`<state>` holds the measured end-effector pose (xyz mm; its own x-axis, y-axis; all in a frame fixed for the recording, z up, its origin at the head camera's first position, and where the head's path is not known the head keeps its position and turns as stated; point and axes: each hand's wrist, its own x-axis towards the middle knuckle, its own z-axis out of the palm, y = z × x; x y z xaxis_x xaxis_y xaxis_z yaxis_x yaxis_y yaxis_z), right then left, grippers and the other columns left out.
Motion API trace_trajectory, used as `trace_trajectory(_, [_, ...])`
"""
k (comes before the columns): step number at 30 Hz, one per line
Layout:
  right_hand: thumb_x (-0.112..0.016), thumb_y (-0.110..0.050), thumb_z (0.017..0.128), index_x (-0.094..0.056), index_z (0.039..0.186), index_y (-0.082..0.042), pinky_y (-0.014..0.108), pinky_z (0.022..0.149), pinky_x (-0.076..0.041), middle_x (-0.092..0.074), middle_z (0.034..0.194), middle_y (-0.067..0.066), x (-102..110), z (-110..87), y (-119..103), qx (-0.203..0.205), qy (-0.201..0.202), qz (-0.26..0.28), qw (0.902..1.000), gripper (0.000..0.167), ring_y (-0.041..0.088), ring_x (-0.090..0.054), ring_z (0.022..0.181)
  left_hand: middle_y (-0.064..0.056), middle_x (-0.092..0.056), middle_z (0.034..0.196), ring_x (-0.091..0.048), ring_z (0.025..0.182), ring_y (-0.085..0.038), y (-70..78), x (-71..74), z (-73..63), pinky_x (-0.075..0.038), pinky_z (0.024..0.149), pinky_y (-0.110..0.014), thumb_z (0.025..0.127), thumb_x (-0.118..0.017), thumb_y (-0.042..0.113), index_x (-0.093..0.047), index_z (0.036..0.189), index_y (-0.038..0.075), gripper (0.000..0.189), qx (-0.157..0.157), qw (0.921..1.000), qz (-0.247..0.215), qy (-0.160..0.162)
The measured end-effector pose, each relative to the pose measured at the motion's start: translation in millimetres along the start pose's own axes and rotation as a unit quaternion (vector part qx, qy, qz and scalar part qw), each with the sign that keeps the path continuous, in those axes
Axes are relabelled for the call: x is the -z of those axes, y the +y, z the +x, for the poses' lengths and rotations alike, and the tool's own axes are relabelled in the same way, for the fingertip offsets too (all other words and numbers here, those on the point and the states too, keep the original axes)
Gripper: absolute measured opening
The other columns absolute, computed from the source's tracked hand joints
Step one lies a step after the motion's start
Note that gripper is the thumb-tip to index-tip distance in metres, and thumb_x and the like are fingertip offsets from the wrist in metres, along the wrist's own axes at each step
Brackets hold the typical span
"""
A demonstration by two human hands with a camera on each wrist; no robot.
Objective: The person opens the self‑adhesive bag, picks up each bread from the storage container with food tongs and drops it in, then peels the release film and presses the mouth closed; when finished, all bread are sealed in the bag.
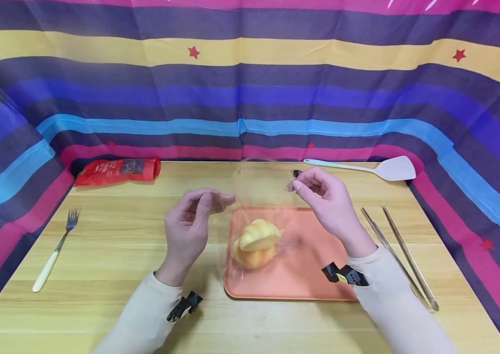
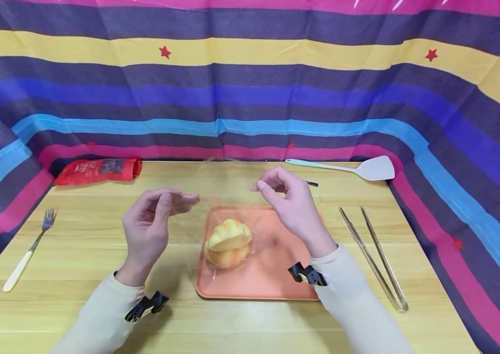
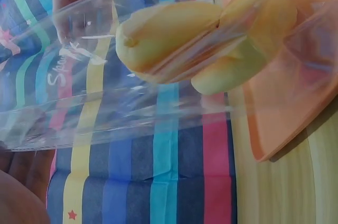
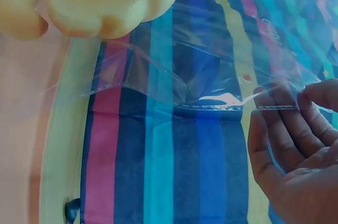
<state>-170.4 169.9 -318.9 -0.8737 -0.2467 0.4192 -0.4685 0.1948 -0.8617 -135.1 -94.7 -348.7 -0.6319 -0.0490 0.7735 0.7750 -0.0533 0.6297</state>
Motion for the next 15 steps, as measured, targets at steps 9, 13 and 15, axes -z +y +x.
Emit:
trace_trajectory(9, [-0.060,0.003,0.095,-0.064,0.091,0.000,0.027,0.072,-0.054,-0.070,0.087,0.013,4.2,-15.7,-14.2,0.027,0.043,0.016,0.9986,0.007,0.022,-0.067,0.080,-0.024,-0.071,0.093,-0.072,0.086,-0.024,-0.2,3.7,1.3,-0.059,0.070,-0.038,0.098,-0.048,-0.012,-0.059,0.107,-0.014,0.014,0.005,0.9997,0.024,-0.005])
trace_trajectory(13, [-0.061,0.006,0.093,-0.068,0.093,0.000,0.023,0.064,-0.051,-0.070,0.082,0.014,5.9,-20.7,-16.9,0.055,0.058,0.008,0.9968,0.009,0.021,-0.066,0.075,-0.021,-0.072,0.094,-0.072,0.085,-0.021,0.1,6.5,0.4,-0.059,0.070,-0.035,0.098,-0.050,-0.010,-0.061,0.108,-0.012,0.015,0.003,0.9989,0.046,-0.014])
trace_trajectory(15, [-0.062,0.007,0.093,-0.069,0.095,0.002,0.023,0.062,-0.050,-0.070,0.080,0.014,6.7,-22.7,-17.2,0.065,0.062,0.007,0.9959,0.009,0.020,-0.066,0.072,-0.021,-0.072,0.093,-0.072,0.085,-0.020,0.3,7.6,0.2,-0.059,0.070,-0.034,0.099,-0.051,-0.008,-0.062,0.106,-0.012,0.014,0.000,0.9987,0.047,-0.018])
